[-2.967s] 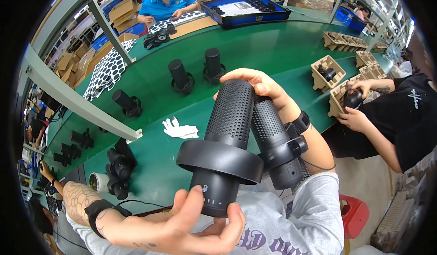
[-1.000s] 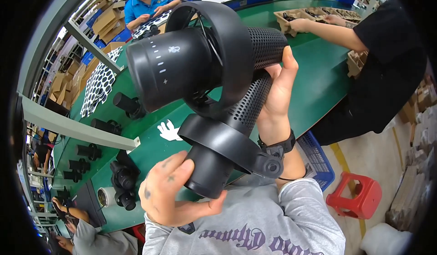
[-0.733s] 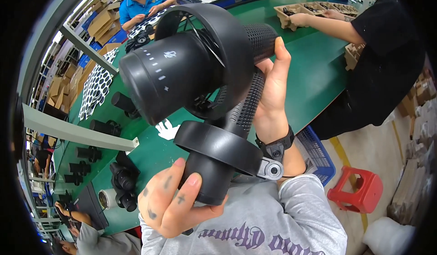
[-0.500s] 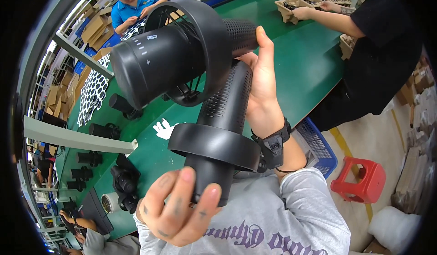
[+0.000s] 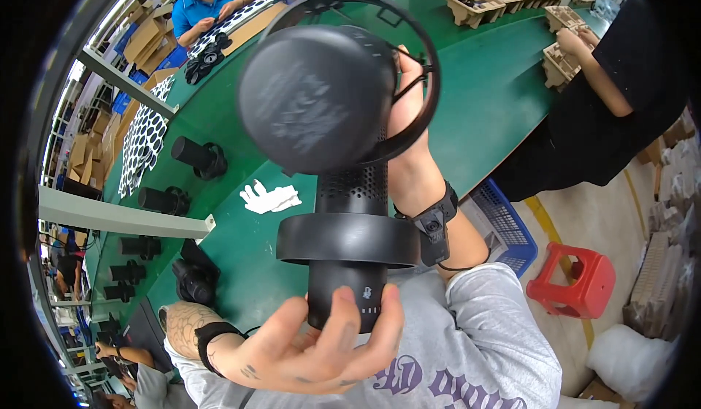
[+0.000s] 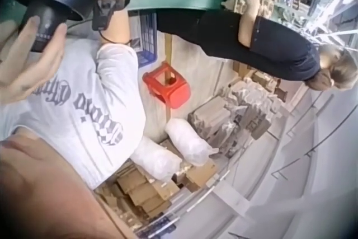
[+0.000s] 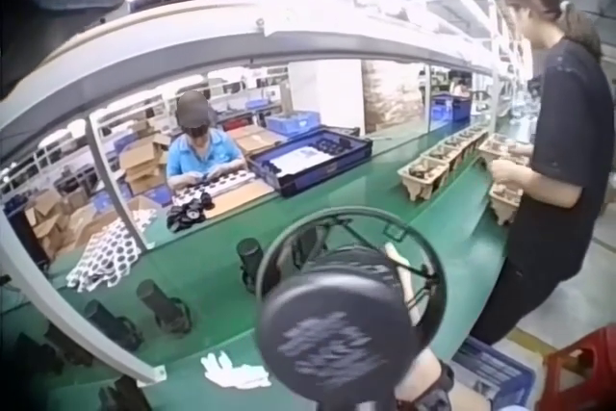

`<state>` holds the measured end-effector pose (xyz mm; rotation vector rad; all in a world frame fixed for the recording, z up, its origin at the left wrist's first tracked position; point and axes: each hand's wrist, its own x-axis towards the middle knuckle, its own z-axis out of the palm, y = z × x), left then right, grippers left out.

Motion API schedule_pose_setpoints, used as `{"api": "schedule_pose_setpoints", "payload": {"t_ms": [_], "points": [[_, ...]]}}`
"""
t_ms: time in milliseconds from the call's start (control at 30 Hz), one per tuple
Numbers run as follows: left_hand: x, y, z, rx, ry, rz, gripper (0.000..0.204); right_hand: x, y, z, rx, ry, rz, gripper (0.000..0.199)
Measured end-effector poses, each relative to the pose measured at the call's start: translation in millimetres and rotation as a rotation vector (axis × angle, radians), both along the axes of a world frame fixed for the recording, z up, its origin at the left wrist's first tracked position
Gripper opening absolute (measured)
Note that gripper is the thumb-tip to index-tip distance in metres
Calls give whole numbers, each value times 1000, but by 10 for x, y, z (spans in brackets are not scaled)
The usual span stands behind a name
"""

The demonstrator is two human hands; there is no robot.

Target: The person picks up a microphone and shock mount, wipes the shock mount with a cloth, and then sets it back onto the table.

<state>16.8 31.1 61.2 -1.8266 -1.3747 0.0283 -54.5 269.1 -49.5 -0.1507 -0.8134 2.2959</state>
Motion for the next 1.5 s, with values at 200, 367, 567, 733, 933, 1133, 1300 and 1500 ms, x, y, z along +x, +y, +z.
{"api": "schedule_pose_setpoints", "payload": {"t_ms": [200,367,567,733,933,1133,1300,1500], "points": [[-94,19,24,-125,196,-98,34,-66,-86,-219,20,216,371,43],[-91,88,216,-309,242,-228,36,67,-283,52,-93,338,594,41],[-42,162,265,-441,321,-206,22,-71,-203,-344,62,261,452,43],[2,146,265,-496,304,-164,6,107,-523,-134,-427,115,675,47],[-159,259,-63,-177,-138,-403,11,175,-416,-214,-612,208,951,63],[-613,-56,-1253,528,-2153,-65,60,-80,111,-305,-361,-108,389,52],[-730,150,-1571,-152,-2848,-195,69,-378,-4,-238,-27,-334,228,55],[-551,552,-1433,-68,-3577,-1362,67,-573,92,-583,541,-611,227,54]]}}
